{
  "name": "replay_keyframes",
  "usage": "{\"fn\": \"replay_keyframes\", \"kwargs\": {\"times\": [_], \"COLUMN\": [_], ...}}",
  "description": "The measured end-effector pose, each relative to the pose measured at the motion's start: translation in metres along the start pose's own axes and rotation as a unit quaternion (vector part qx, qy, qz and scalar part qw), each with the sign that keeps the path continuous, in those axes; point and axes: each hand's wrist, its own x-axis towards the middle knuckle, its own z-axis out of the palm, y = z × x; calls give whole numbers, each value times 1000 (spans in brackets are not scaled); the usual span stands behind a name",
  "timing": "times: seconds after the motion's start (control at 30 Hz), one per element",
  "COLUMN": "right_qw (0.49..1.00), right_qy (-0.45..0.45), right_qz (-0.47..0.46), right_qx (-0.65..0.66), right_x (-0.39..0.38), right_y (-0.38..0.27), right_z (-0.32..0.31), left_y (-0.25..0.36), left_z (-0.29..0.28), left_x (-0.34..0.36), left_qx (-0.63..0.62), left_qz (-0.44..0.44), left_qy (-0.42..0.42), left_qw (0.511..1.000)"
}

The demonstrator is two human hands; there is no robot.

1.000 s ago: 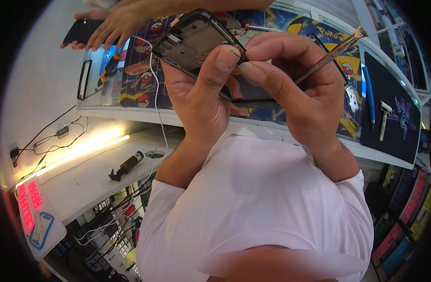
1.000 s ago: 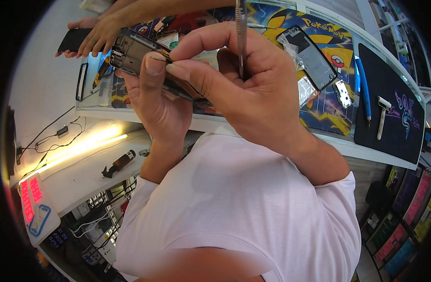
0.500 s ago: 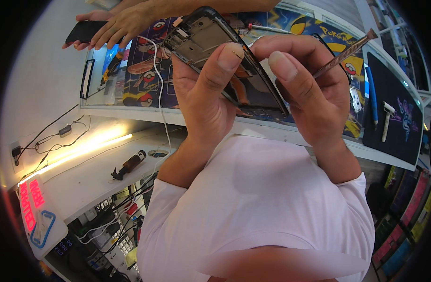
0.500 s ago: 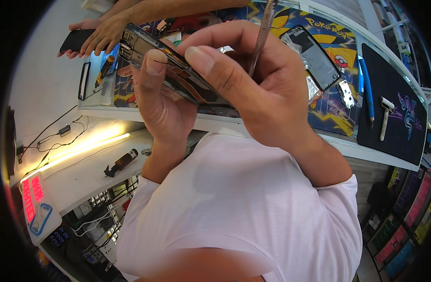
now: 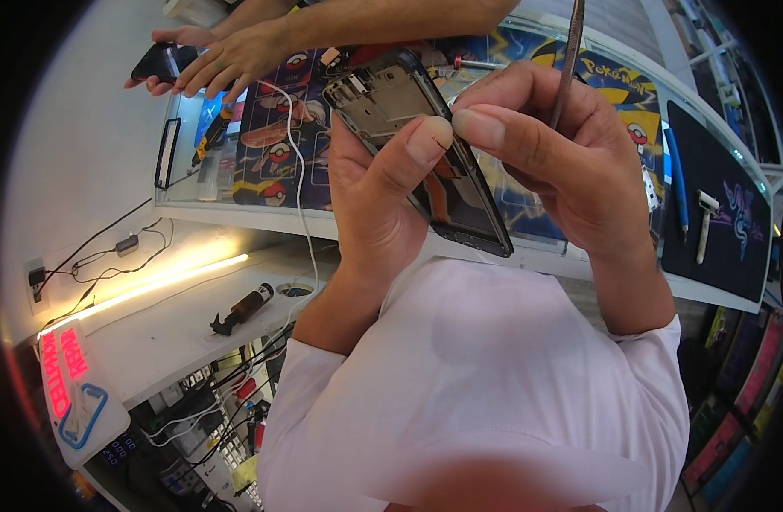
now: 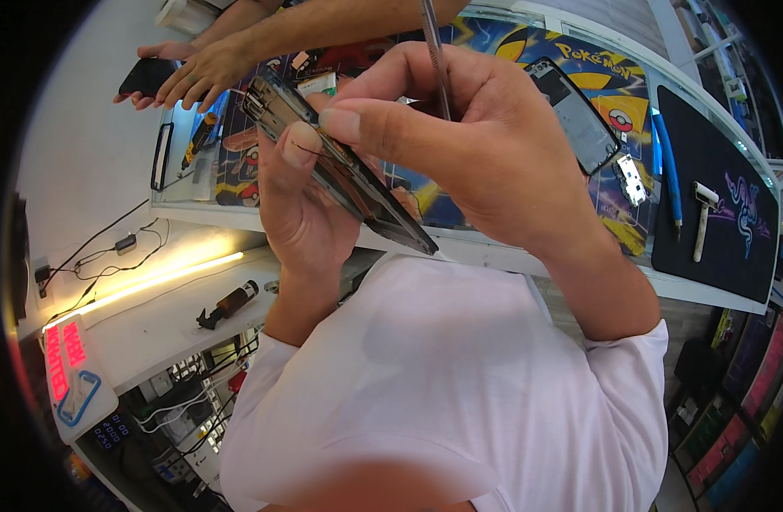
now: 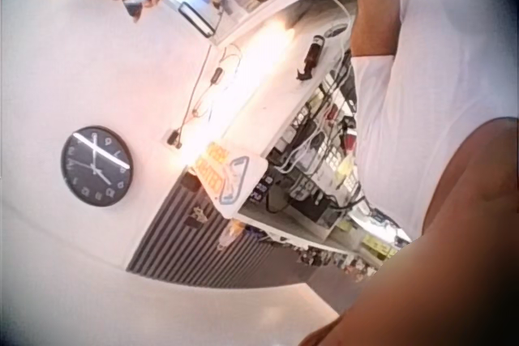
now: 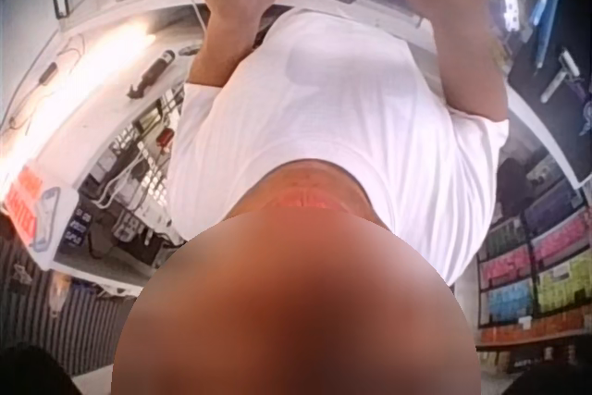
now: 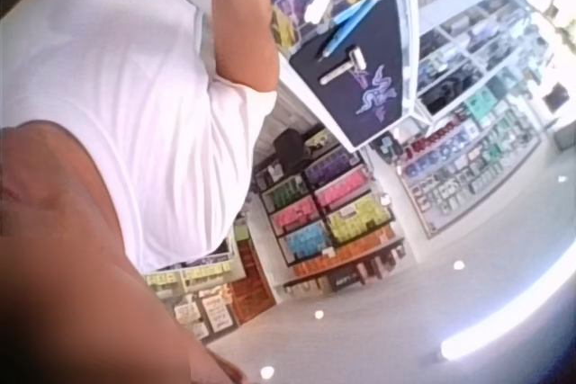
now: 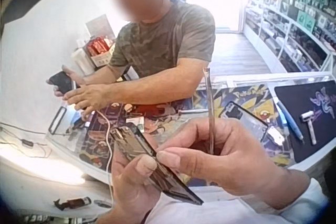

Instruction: The person removes a small adhesive strip from a disassembled smartphone and uses tweezers to adjust internal components. The person then uses a metal tool to pry along the phone's edge while holding the device.

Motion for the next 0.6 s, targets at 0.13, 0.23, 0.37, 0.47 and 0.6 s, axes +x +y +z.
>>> {"fn": "replay_keyframes", "kwargs": {"times": [0.13, 0.23, 0.37, 0.47, 0.6], "right_qw": [999, 999, 999, 997, 998], "right_qy": [-8, -1, -6, 0, 4], "right_qz": [-1, 5, 46, 70, 58], "right_qx": [-38, -49, -20, 15, 16], "right_x": [1, 2, 3, 1, -4], "right_y": [0, 1, 2, 3, 5], "right_z": [-4, -5, -5, -4, -3], "left_y": [1, 2, 1, 5, 6], "left_z": [-1, 2, 7, 5, 2], "left_x": [1, 2, 1, 1, 3], "left_qx": [37, 68, 11, -15, 9], "left_qz": [9, -4, -15, -13, -21], "left_qy": [-20, 2, 44, 5, -26], "left_qw": [999, 998, 999, 1000, 999]}}
